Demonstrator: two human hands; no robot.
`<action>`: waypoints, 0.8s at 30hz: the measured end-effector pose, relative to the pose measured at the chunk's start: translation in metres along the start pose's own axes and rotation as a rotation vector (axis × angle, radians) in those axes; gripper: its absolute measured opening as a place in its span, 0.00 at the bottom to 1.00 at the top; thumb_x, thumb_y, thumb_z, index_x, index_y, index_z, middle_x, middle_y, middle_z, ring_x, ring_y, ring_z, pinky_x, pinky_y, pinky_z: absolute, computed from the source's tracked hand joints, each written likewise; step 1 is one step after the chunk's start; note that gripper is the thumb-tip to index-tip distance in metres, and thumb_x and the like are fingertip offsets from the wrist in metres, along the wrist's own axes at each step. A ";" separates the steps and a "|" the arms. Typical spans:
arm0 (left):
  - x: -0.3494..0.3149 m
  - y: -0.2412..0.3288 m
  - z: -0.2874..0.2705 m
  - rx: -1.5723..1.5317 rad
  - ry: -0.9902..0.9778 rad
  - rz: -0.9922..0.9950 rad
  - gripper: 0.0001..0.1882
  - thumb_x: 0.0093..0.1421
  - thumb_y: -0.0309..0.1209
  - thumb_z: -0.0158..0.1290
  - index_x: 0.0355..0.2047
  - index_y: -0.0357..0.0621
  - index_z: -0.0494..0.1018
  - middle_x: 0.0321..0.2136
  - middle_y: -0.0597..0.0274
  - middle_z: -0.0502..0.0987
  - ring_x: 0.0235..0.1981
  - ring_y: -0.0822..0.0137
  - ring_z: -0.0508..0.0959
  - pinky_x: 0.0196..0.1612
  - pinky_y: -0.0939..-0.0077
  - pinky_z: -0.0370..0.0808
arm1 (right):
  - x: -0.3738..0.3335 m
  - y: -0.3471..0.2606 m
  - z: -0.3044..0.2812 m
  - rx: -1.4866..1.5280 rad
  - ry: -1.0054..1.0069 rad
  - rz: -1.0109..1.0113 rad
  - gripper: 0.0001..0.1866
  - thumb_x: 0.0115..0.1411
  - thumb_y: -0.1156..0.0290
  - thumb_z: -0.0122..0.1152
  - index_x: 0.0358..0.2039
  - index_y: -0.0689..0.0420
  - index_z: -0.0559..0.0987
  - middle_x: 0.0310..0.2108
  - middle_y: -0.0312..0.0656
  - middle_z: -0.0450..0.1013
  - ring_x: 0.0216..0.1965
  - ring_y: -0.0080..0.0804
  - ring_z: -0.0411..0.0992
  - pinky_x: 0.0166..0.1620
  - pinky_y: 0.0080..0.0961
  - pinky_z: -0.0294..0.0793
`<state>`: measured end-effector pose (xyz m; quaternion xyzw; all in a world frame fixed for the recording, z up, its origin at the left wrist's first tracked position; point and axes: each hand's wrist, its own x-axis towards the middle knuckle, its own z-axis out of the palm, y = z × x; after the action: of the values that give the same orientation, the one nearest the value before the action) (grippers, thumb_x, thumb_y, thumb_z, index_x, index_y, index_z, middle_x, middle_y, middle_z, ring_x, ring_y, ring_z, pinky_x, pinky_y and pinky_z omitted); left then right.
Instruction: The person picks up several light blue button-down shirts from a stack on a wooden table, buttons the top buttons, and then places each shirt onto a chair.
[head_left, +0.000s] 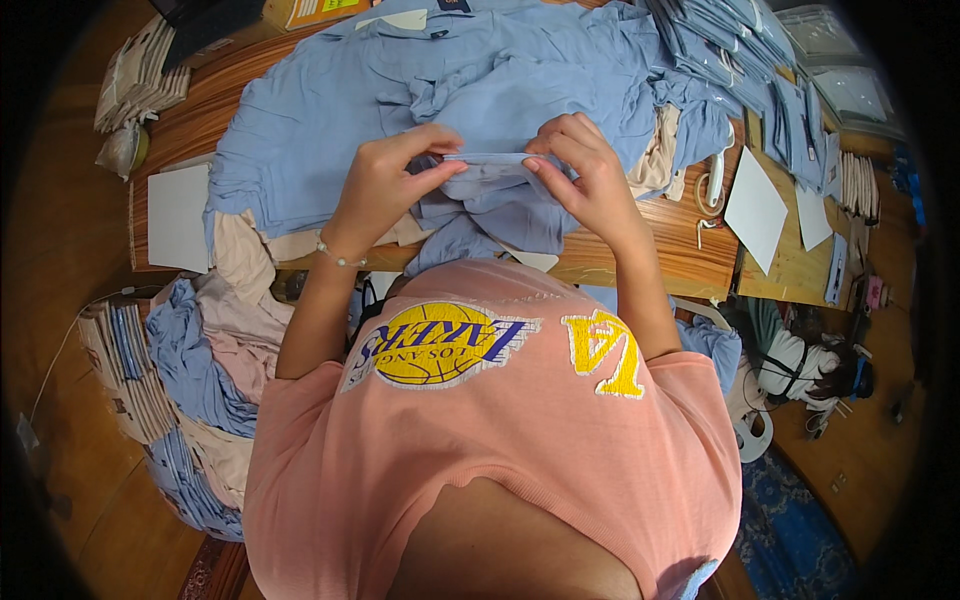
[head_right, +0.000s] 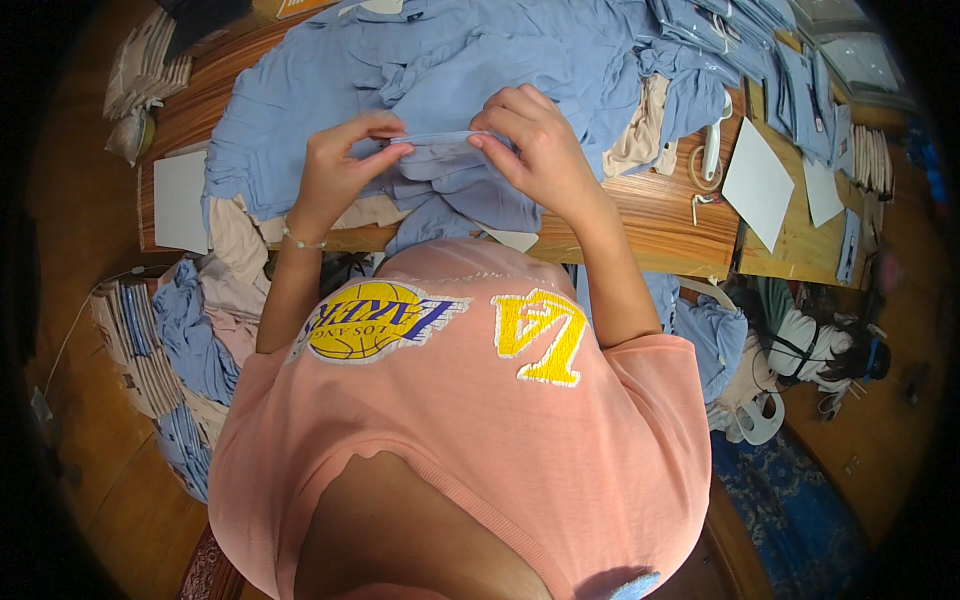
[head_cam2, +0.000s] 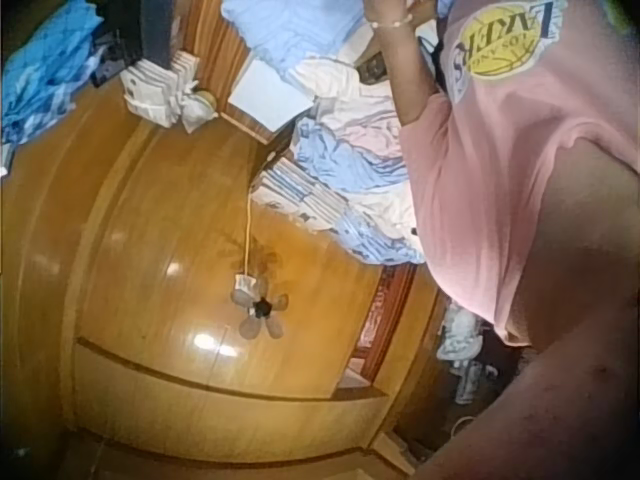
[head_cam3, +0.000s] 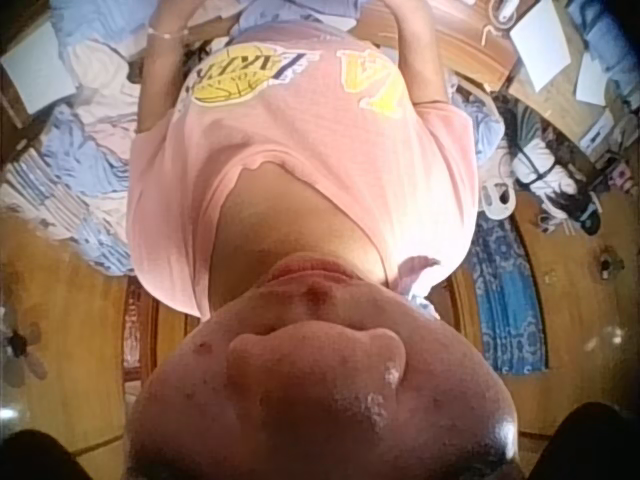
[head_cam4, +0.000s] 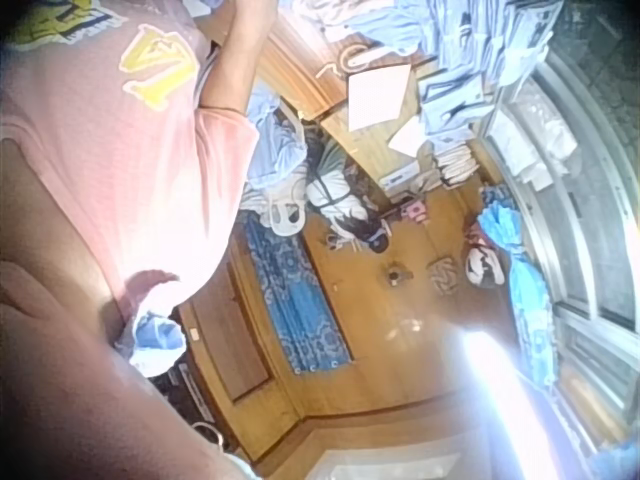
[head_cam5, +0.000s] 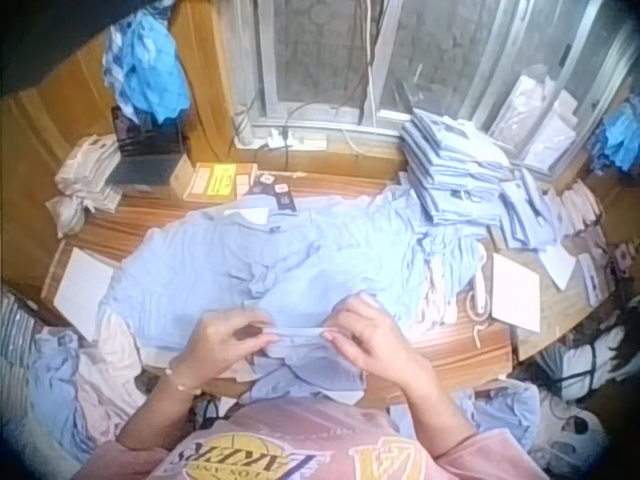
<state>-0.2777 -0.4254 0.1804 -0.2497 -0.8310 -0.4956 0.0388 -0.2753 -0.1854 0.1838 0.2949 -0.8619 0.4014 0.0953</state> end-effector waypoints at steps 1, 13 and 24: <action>0.000 -0.001 0.002 -0.016 0.046 0.009 0.13 0.47 0.26 0.63 0.32 0.37 0.73 0.26 0.60 0.79 0.26 0.70 0.78 0.30 0.80 0.73 | 0.000 0.000 0.000 0.001 0.004 -0.004 0.05 0.49 0.73 0.62 0.26 0.59 0.77 0.28 0.40 0.69 0.32 0.39 0.66 0.37 0.30 0.66; 0.000 -0.002 0.001 0.089 0.168 0.202 0.17 0.43 0.29 0.66 0.31 0.45 0.69 0.23 0.69 0.76 0.20 0.71 0.71 0.27 0.78 0.69 | -0.001 0.000 0.001 -0.025 0.080 -0.028 0.05 0.49 0.73 0.63 0.27 0.58 0.77 0.28 0.40 0.70 0.32 0.38 0.66 0.36 0.28 0.66; 0.001 -0.002 -0.004 0.193 0.140 0.355 0.16 0.42 0.25 0.66 0.27 0.44 0.69 0.24 0.67 0.79 0.20 0.72 0.69 0.22 0.82 0.66 | -0.008 0.004 0.008 -0.072 0.137 -0.089 0.05 0.46 0.73 0.65 0.26 0.56 0.77 0.27 0.38 0.71 0.31 0.36 0.66 0.36 0.29 0.65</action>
<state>-0.2803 -0.4295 0.1814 -0.3520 -0.8129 -0.4153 0.2069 -0.2712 -0.1855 0.1729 0.3010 -0.8533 0.3848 0.1824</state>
